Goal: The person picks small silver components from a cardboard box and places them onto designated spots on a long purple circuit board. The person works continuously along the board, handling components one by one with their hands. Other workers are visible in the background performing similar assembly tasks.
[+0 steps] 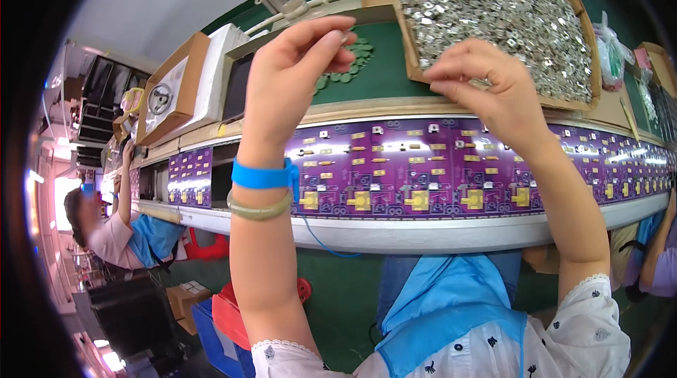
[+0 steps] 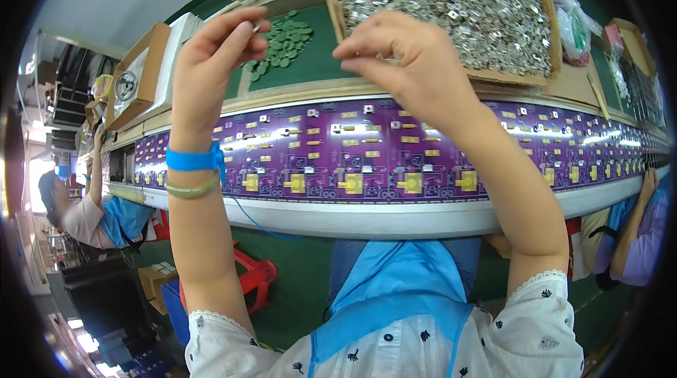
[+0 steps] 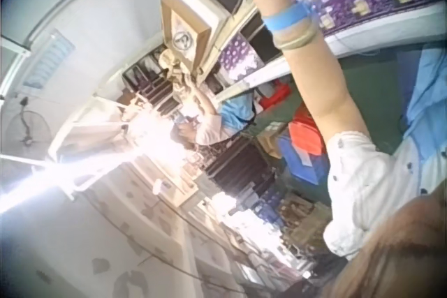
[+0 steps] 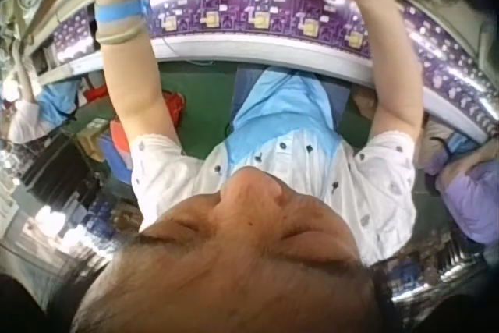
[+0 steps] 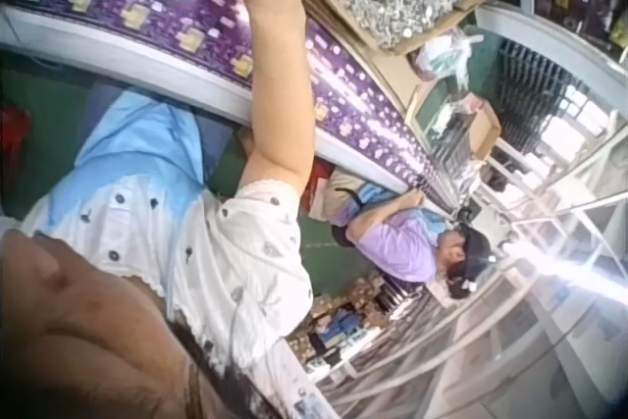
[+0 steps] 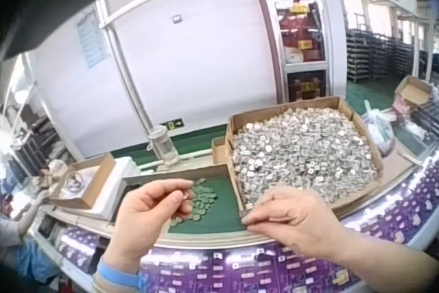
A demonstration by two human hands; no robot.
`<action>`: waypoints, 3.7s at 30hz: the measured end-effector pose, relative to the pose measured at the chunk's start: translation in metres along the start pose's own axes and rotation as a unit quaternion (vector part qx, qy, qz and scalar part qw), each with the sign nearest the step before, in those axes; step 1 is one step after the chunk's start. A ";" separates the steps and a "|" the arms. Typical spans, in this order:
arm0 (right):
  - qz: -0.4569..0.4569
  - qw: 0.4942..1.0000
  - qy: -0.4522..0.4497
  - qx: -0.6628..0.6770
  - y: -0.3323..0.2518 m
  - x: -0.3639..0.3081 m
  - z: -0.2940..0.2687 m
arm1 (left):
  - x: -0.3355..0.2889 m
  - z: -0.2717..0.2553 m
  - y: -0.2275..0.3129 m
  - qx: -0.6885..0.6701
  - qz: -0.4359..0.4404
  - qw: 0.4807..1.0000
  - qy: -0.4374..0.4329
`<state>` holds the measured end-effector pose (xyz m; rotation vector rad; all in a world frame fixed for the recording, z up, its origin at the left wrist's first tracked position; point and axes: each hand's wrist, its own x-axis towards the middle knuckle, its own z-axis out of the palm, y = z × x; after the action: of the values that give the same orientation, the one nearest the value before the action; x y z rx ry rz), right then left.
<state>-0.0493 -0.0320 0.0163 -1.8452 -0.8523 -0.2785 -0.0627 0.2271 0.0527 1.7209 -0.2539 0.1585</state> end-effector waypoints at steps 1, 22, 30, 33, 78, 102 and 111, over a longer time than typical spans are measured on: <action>-0.005 1.000 -0.013 0.006 -0.002 0.001 0.010 | -0.011 -0.014 0.001 -0.008 -0.006 1.000 0.019; 0.139 0.975 -0.062 0.160 -0.031 0.018 0.123 | -0.143 -0.135 -0.074 -0.053 -0.091 0.972 0.212; 0.156 0.969 -0.017 0.190 -0.023 0.003 0.118 | -0.149 -0.137 -0.100 -0.087 -0.072 0.957 0.268; 0.172 0.965 -0.022 0.195 -0.025 0.003 0.114 | -0.152 -0.139 -0.101 -0.096 -0.073 0.953 0.279; 0.046 0.967 0.068 0.242 -0.006 -0.001 0.122 | -0.183 -0.203 -0.169 -0.262 0.068 0.957 0.105; 0.179 0.967 -0.034 0.177 -0.025 0.006 0.134 | -0.157 -0.136 -0.101 -0.059 -0.069 0.953 0.289; -0.017 0.986 -0.153 -0.061 -0.025 0.042 0.194 | -0.154 -0.131 -0.098 -0.081 -0.058 0.949 0.298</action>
<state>-0.0724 0.1617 -0.0268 -2.0207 -1.0990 -0.0692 -0.1809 0.3832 -0.0575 1.4442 0.2747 0.5437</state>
